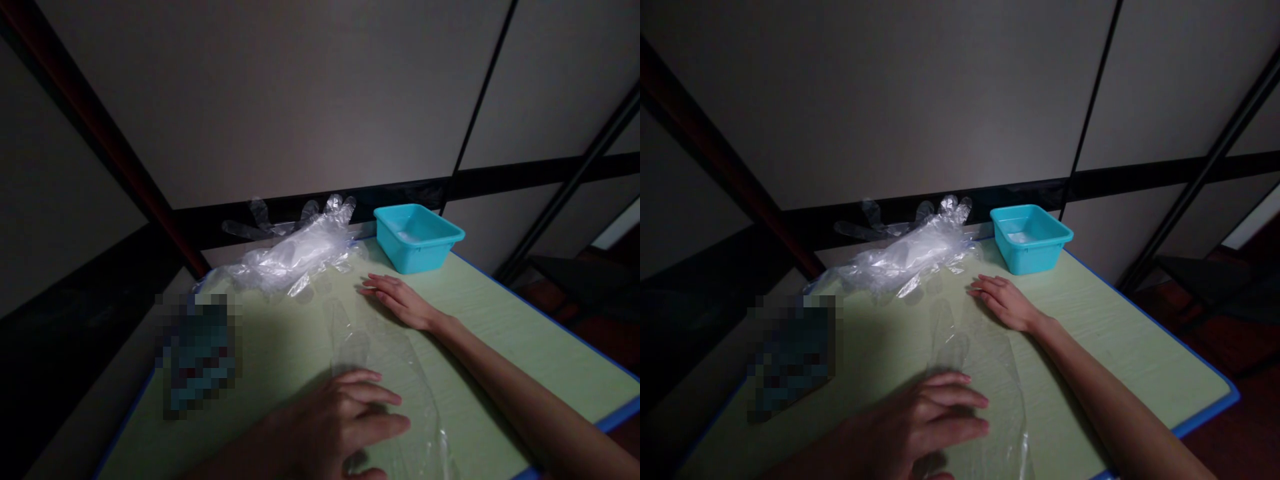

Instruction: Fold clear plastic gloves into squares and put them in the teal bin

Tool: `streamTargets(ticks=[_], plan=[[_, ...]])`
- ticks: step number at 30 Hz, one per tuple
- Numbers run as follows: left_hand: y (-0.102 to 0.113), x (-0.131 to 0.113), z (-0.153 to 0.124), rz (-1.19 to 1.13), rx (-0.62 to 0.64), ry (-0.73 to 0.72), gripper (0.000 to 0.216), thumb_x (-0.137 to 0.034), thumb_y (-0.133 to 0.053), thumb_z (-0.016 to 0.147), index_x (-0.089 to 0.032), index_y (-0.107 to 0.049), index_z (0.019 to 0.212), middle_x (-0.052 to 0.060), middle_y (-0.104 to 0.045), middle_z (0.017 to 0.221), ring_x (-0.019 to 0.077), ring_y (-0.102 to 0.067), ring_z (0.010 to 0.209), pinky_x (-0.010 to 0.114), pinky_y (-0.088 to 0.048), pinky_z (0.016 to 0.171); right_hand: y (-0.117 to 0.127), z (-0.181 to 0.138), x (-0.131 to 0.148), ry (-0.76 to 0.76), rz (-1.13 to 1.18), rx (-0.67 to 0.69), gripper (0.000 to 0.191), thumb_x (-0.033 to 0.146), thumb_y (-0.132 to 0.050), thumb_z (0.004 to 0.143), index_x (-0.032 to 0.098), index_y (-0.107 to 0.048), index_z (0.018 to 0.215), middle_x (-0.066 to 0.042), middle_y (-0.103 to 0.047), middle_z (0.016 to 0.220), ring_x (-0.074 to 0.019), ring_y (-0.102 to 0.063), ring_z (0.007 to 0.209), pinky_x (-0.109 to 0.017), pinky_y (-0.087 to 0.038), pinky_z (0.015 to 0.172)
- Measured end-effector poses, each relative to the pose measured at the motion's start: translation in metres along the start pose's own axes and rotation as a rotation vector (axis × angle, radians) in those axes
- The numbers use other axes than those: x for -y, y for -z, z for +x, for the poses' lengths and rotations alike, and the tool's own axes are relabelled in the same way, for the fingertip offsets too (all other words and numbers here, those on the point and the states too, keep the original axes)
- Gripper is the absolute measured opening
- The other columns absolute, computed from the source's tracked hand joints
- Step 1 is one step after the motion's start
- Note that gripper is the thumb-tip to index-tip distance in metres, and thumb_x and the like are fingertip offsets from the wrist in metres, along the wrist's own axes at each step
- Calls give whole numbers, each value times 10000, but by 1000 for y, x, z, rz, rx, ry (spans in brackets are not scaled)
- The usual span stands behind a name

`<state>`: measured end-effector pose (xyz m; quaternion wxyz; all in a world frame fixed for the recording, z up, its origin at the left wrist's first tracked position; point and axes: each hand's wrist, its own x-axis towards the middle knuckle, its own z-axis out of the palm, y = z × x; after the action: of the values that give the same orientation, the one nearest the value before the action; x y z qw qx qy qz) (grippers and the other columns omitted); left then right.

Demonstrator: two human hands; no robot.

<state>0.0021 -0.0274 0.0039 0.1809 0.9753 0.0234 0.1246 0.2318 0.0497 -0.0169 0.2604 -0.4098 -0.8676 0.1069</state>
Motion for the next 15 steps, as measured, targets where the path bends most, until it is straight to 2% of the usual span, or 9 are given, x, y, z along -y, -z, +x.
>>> streamTargets(ticks=[7,15], plan=[[-1,2,0,34,62,-17,492,-382,-450,753,-121,-438,1170,127,-558,1123,196,-433,1133,366,-262,997,-2,1,-3,9,-27,90,365,275,-259,904,226,-439,1218,-35,-444,1279,-210,-286,1232,-462,-234,983],[0,2,2,-25,74,-17,461,-381,-411,759,-125,-466,1138,123,-556,1113,181,-467,1093,353,-259,996,-3,1,-4,-17,-65,121,380,286,-242,906,234,-405,1245,-33,-388,1323,-214,-244,1252,-487,-206,985]])
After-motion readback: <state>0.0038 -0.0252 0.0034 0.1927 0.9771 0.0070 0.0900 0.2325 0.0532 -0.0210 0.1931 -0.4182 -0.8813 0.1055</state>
